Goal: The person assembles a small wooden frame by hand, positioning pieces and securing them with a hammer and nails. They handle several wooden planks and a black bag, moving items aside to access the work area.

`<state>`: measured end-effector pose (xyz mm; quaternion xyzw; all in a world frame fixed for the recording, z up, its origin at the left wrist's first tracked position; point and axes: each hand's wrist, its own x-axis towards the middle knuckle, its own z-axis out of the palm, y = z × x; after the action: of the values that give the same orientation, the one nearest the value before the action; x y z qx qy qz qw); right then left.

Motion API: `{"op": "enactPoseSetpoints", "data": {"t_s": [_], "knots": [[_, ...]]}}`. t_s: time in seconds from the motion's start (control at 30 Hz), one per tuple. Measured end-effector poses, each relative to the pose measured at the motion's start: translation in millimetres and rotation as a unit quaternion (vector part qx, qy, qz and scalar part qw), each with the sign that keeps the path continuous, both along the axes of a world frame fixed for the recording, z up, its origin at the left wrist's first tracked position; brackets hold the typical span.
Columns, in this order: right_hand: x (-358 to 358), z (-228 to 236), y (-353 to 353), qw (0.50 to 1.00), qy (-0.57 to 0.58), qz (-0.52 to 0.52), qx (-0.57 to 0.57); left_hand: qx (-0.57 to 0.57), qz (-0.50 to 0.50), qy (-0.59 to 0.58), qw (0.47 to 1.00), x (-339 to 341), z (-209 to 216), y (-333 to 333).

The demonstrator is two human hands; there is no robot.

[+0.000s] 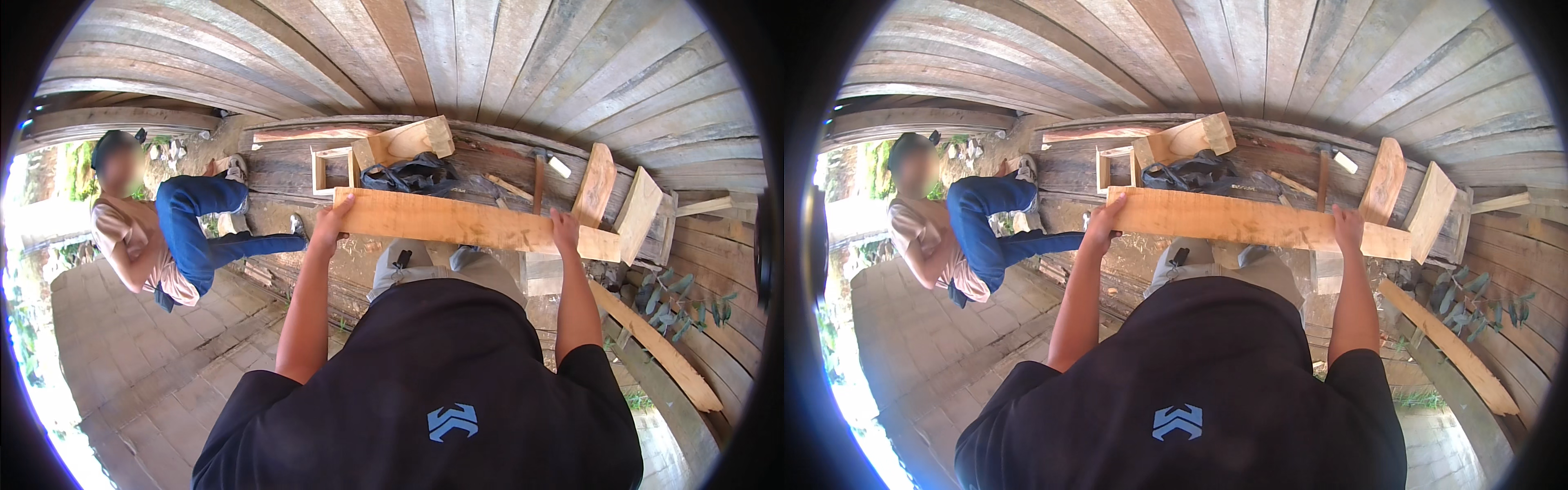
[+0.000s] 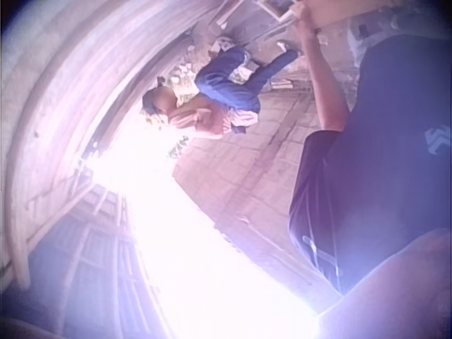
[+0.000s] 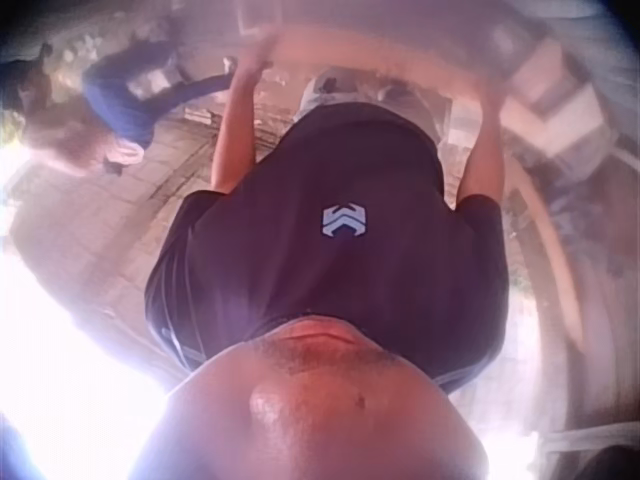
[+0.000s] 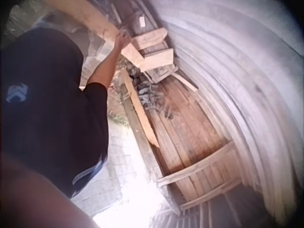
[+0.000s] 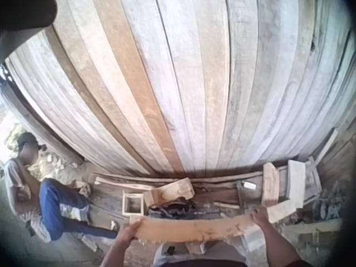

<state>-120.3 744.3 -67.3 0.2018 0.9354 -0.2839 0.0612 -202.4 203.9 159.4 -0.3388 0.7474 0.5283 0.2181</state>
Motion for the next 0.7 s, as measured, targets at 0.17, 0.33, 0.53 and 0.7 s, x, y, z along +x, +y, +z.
{"op": "enactPoseSetpoints", "data": {"t_s": [0.17, 0.33, 0.53, 0.7], "knots": [[2, -3, -3, 0.999, 0.011, -0.039, -0.029, -0.007, 0.015, -0.006, 1.0, -12, -4, 3], [-2, 8, -3, 0.998, -0.032, -0.047, -0.022, 0.014, -0.019, 0.012, 1.0, -22, 3, 3], [-19, 15, 1, 0.996, 0.049, -0.073, -0.008, 0.1, 0.03, 0.068, 0.992, -23, 2, 13], [-32, 4, 8, 0.993, 0.084, -0.079, -0.024, 0.116, 0.043, 0.109, 0.986, -22, -14, 17]]}}
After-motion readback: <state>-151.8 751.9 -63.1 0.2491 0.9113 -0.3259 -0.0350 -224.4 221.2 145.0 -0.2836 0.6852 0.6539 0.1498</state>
